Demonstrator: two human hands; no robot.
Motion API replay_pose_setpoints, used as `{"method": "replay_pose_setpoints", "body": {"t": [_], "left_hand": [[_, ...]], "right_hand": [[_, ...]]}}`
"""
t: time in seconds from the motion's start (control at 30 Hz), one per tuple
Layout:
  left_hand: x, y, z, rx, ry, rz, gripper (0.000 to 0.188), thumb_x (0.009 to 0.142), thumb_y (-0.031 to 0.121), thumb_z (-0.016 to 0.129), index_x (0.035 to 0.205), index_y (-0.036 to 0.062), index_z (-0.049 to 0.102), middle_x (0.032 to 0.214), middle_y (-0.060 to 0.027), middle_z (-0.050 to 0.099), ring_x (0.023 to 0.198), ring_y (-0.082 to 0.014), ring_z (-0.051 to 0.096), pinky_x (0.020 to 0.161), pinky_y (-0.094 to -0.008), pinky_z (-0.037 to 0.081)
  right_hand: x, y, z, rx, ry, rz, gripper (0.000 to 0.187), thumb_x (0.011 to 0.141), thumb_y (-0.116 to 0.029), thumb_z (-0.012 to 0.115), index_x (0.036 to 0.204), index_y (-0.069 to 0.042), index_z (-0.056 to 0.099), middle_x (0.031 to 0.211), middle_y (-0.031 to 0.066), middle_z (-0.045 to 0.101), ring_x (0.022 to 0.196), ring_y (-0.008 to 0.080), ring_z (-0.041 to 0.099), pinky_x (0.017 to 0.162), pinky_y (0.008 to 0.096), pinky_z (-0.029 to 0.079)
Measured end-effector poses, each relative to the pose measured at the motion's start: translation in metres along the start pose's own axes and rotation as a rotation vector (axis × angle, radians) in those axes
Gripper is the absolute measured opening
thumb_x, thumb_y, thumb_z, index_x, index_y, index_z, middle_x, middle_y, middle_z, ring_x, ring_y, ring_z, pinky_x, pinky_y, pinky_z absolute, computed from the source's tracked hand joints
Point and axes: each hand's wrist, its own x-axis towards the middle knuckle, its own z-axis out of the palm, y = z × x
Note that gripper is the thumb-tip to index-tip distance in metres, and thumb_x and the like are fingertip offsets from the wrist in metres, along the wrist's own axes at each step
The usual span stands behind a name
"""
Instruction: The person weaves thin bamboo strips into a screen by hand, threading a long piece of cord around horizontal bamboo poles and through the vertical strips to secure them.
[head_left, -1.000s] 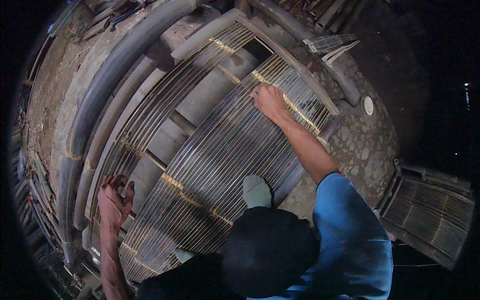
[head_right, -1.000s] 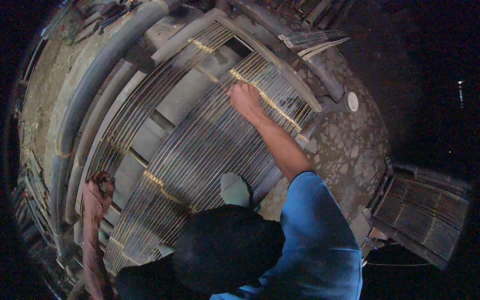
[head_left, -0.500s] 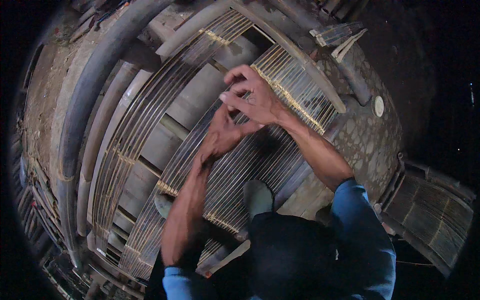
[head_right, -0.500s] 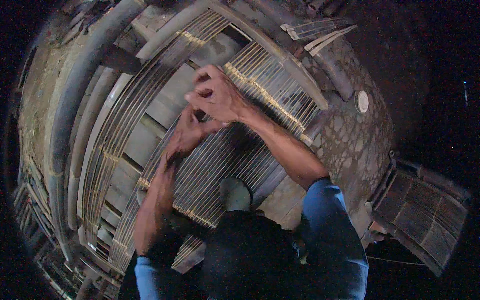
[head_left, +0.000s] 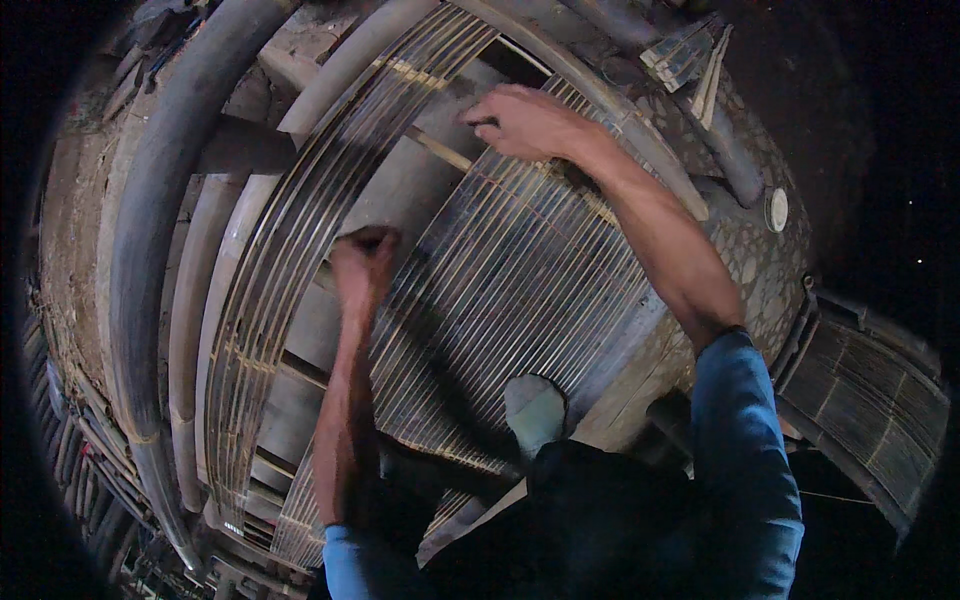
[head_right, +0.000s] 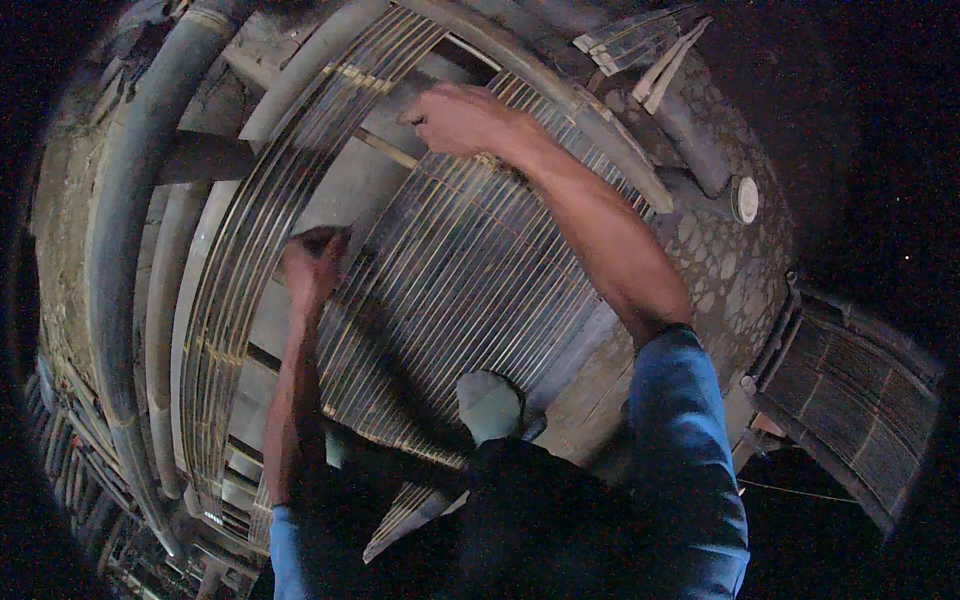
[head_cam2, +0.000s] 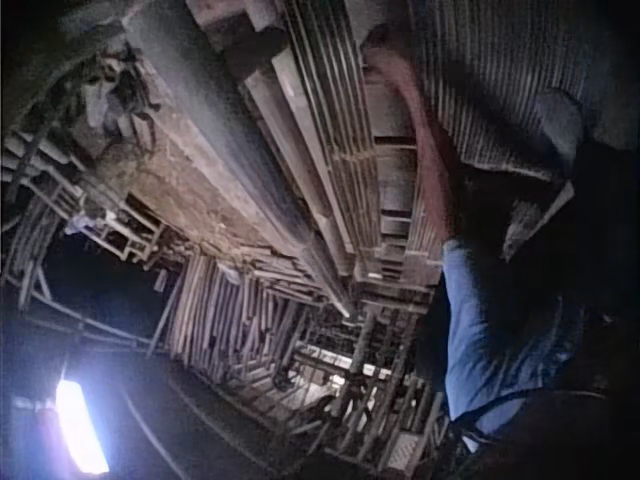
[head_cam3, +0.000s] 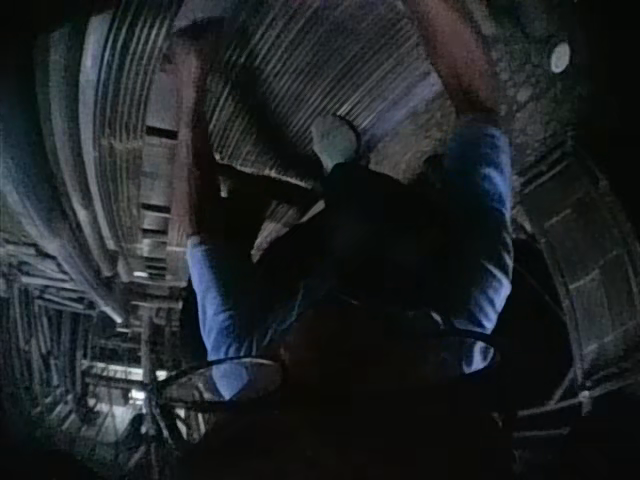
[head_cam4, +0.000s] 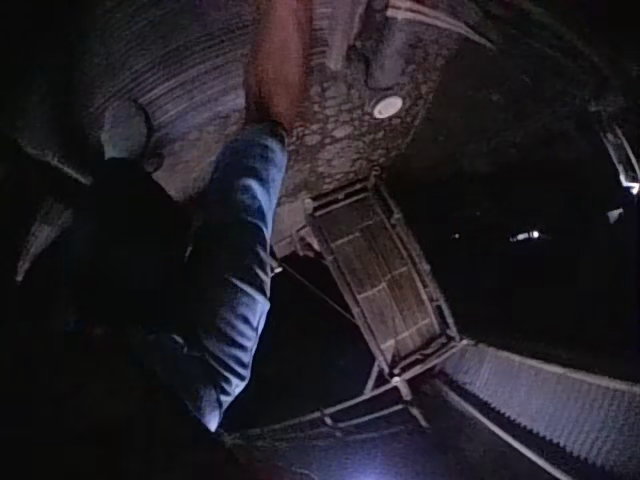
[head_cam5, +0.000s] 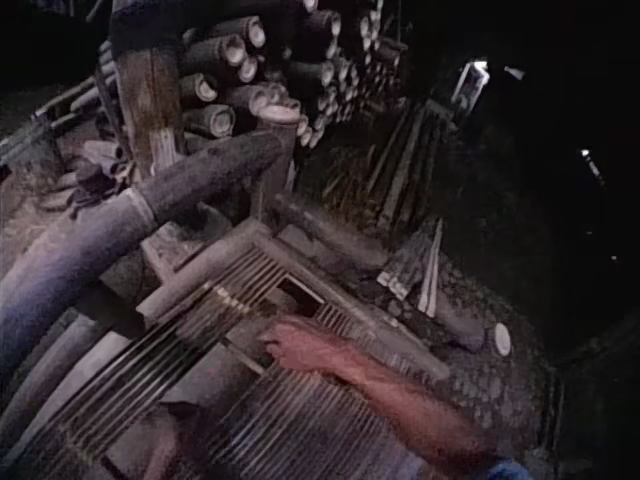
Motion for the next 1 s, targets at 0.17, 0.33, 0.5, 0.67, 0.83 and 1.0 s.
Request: {"method": "replay_pose_setpoints", "body": {"t": [0.17,0.33,0.5,0.67,0.83,1.0], "left_hand": [[0.083,0.017,0.048,0.048,-0.038,0.042,0.032,0.083,0.03,0.071,0.097,0.0023,0.078,0.098,-0.0199,0.076,0.093,-0.0283,0.074,0.085,-0.039,0.056],[0.091,0.052,0.08,-0.293,-0.154,-0.123,0.034,0.083,0.027,0.07,0.1,-0.0011,0.076,0.095,-0.0148,0.076,0.088,-0.0213,0.071,0.082,-0.0369,0.054],[0.078,0.046,0.041,-0.297,-0.168,-0.183,0.041,0.083,0.025,0.071,0.112,-0.0037,0.073,0.093,-0.0114,0.074,0.079,-0.0169,0.065,0.075,-0.0331,0.051],[0.065,0.055,0.062,-0.328,-0.212,-0.209,0.042,0.082,0.026,0.068,0.119,0.0057,0.072,0.099,-0.0072,0.072,0.082,-0.0159,0.064,0.069,-0.0305,0.046],[0.06,0.039,0.058,-0.432,-0.154,-0.249,0.046,0.084,0.025,0.068,0.124,0.0034,0.068,0.101,-0.0102,0.072,0.082,-0.0188,0.064,0.072,-0.0328,0.048],[0.062,0.038,0.055,-0.535,-0.171,-0.288,0.047,0.095,0.035,0.054,0.132,0.0074,0.063,0.113,-0.0142,0.071,0.093,-0.023,0.061,0.083,-0.0382,0.048]], "right_hand": [[0.043,-0.011,0.052,-0.079,-0.175,0.007,0.044,0.087,-0.018,0.06,0.13,-0.021,0.068,0.125,0.018,0.062,0.128,0.0366,0.054,0.109,0.0498,0.044],[0.043,0.014,0.082,-0.195,-0.102,0.085,0.029,0.085,-0.022,0.064,0.11,-0.013,0.075,0.124,0.0189,0.06,0.122,0.0411,0.053,0.105,0.048,0.045],[0.027,-0.004,0.061,-0.104,0.129,-0.05,0.022,0.089,-0.025,0.065,0.101,-0.009,0.075,0.126,0.0166,0.06,0.119,0.0387,0.052,0.105,0.045,0.044],[-0.102,0.032,0.035,1.324,0.622,0.268,0.022,0.096,-0.019,0.061,0.095,0.0,0.073,0.129,0.0129,0.061,0.127,0.0269,0.053,0.113,0.0402,0.037],[-0.266,0.046,0.019,2.288,0.938,-0.021,0.02,0.092,-0.022,0.061,0.088,-0.002,0.063,0.093,0.0104,0.065,0.105,0.0321,0.059,0.105,0.0461,0.042],[-0.488,0.076,0.008,2.209,1.216,-0.071,0.043,0.089,-0.03,0.07,0.12,-0.002,0.062,0.103,0.0093,0.062,0.119,0.0335,0.052,0.109,0.0517,0.037]]}}
